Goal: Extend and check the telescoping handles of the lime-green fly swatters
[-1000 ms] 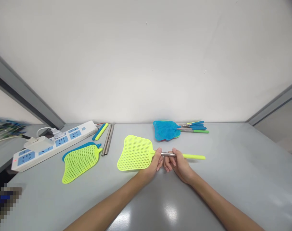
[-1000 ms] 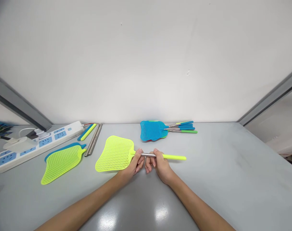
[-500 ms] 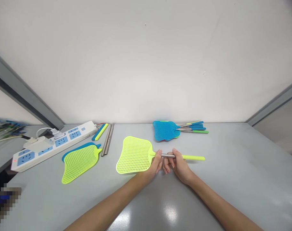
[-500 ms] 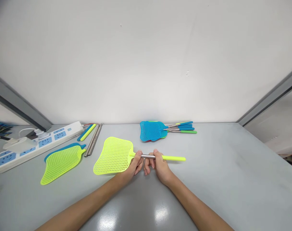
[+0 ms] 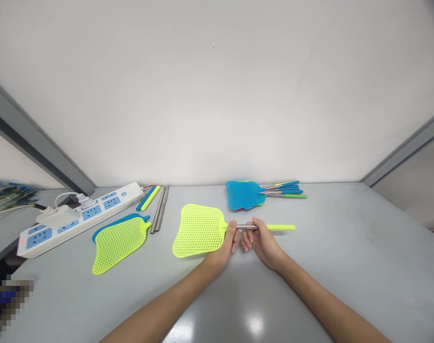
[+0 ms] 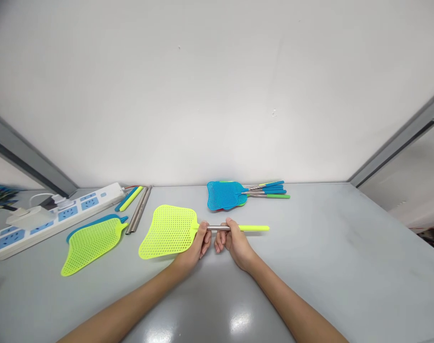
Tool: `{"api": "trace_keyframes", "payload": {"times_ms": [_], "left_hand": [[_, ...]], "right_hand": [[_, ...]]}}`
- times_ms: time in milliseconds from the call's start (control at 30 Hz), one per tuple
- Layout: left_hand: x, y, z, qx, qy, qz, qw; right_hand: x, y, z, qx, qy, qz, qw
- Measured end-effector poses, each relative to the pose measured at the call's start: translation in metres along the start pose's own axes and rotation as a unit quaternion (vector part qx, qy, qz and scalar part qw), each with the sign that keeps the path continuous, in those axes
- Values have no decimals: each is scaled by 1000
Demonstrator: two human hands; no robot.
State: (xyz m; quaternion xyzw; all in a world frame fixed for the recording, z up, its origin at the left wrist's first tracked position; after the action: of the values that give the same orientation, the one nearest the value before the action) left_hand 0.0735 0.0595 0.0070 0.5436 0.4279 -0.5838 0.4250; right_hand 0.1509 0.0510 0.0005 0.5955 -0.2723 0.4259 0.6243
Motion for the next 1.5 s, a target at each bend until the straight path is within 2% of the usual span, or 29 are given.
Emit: {"api": "trace_keyframes", "payload": {"times_ms": [133, 267, 400, 567, 733, 900, 967, 1033, 1133, 1200, 1367, 1500], "left_hand": [[-2, -1, 1, -8, 18, 14, 1000], [-6, -4, 2, -28, 39, 27, 998], [-2, -15, 0, -83, 32, 89, 992], [2, -26, -1, -132, 31, 156, 978], [5, -41, 1, -209, 45, 248, 945], [7, -51, 2, -266, 48, 237, 933], [6, -48, 1, -254, 40, 211, 943], [4, -40, -1, -212, 34, 173, 961], [1, -24, -4, -117, 24, 112, 987], [0, -18, -4, -79, 23, 87, 993], [2, -10, -2, -37, 22, 63, 997], [4, -9, -1, -33, 9, 53, 998]], "right_hand": [[1, 0, 0, 5, 0, -20, 1000], [1, -11, -1, -38, -10, -81, 996], [10, -22, -3, -83, -53, -139, 985], [13, -34, -4, -138, -76, -154, 975], [11, -36, -3, -165, -87, -146, 971], [11, -38, -3, -177, -91, -156, 967], [11, -37, -4, -167, -87, -164, 968], [11, -39, -4, -167, -92, -183, 965], [14, -51, 1, -213, -141, -214, 943], [15, -58, 6, -247, -178, -222, 926], [13, -61, 10, -266, -192, -225, 917], [13, -62, 10, -273, -187, -231, 915]]}}
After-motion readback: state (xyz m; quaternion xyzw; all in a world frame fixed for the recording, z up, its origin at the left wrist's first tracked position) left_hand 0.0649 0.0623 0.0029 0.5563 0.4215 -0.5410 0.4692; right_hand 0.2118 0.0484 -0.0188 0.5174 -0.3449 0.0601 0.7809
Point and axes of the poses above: each hand's wrist, its own z-axis away from the middle knuckle, its own y-axis out of the palm, x = y × z, the point moved 8 cm from there along -z, towards the middle knuckle, and after that the axes turned 3 degrees about -x, right-handed, at the moved point
